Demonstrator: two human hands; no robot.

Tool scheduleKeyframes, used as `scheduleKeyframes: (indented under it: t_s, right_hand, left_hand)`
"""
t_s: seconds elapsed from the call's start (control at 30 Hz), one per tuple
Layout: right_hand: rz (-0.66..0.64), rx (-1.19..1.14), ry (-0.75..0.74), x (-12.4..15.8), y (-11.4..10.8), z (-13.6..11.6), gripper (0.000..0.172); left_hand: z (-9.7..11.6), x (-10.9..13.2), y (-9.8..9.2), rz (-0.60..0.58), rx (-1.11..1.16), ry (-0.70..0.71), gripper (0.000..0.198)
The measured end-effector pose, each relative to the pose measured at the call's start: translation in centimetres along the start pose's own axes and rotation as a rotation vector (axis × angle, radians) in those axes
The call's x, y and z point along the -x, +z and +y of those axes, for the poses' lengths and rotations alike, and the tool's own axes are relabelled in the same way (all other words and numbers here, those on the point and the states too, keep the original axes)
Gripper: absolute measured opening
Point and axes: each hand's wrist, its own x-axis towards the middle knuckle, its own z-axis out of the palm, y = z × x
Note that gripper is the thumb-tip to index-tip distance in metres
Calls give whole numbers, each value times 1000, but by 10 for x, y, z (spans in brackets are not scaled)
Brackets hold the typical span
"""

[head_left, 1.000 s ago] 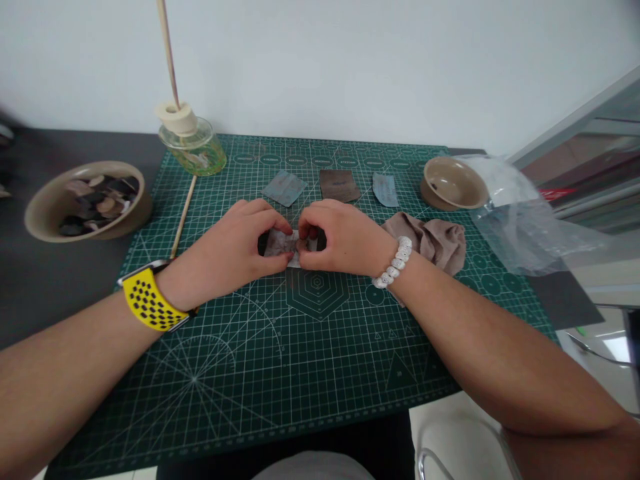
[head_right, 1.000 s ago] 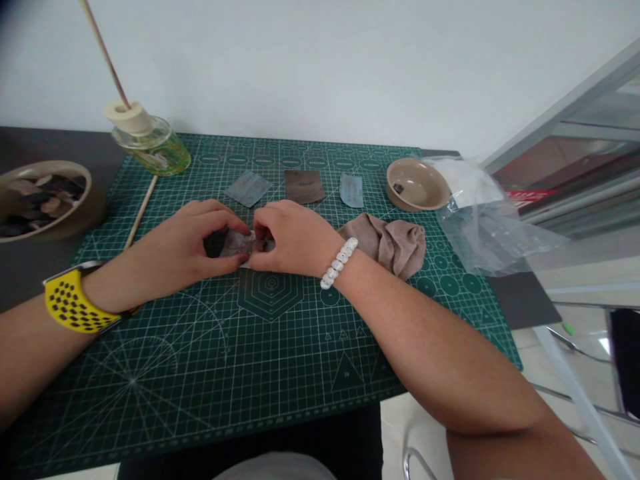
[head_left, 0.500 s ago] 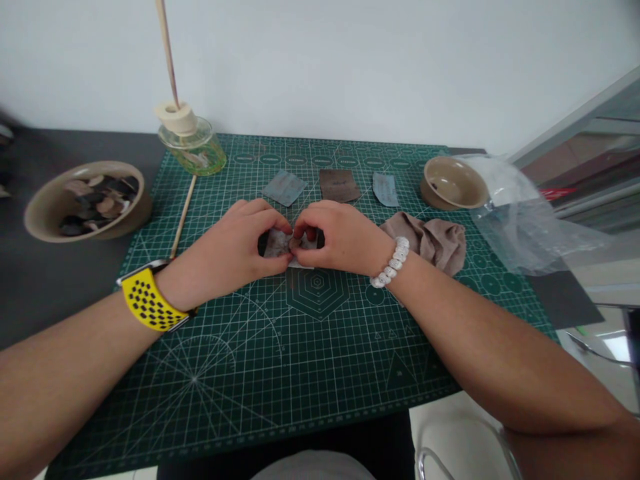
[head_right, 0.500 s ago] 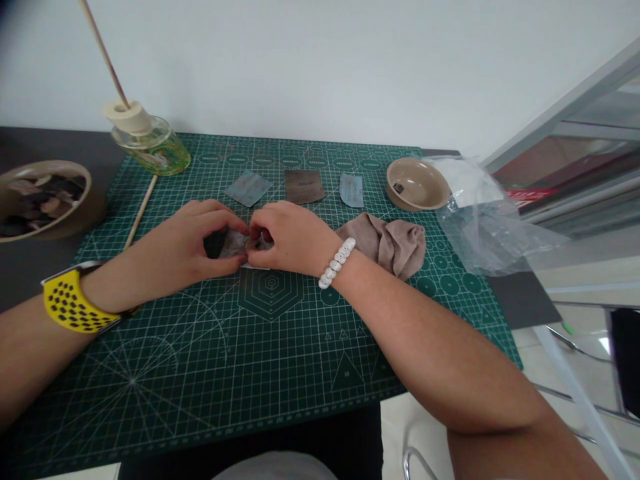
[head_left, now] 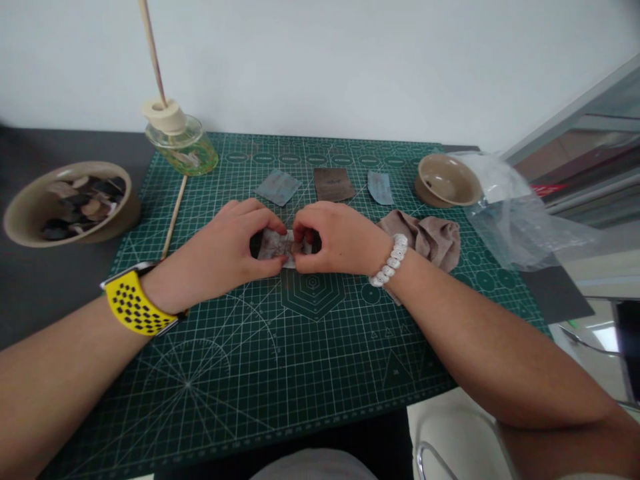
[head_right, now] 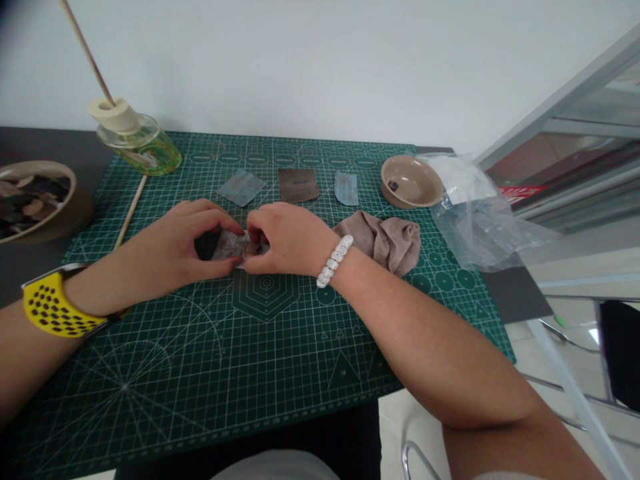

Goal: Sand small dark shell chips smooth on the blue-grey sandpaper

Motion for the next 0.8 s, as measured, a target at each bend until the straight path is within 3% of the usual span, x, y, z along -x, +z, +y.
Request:
scheduleKeyframes:
  t_s: [0.27, 0.8]
  right_hand:
    - [50, -29, 15, -1, 2, 2, 10]
    - [-27, -7, -84, -1, -1, 0, 11]
  left_hand:
    - [3, 0, 0, -9, 4, 9, 34]
    - [3, 0, -1, -33, -12, -1, 37]
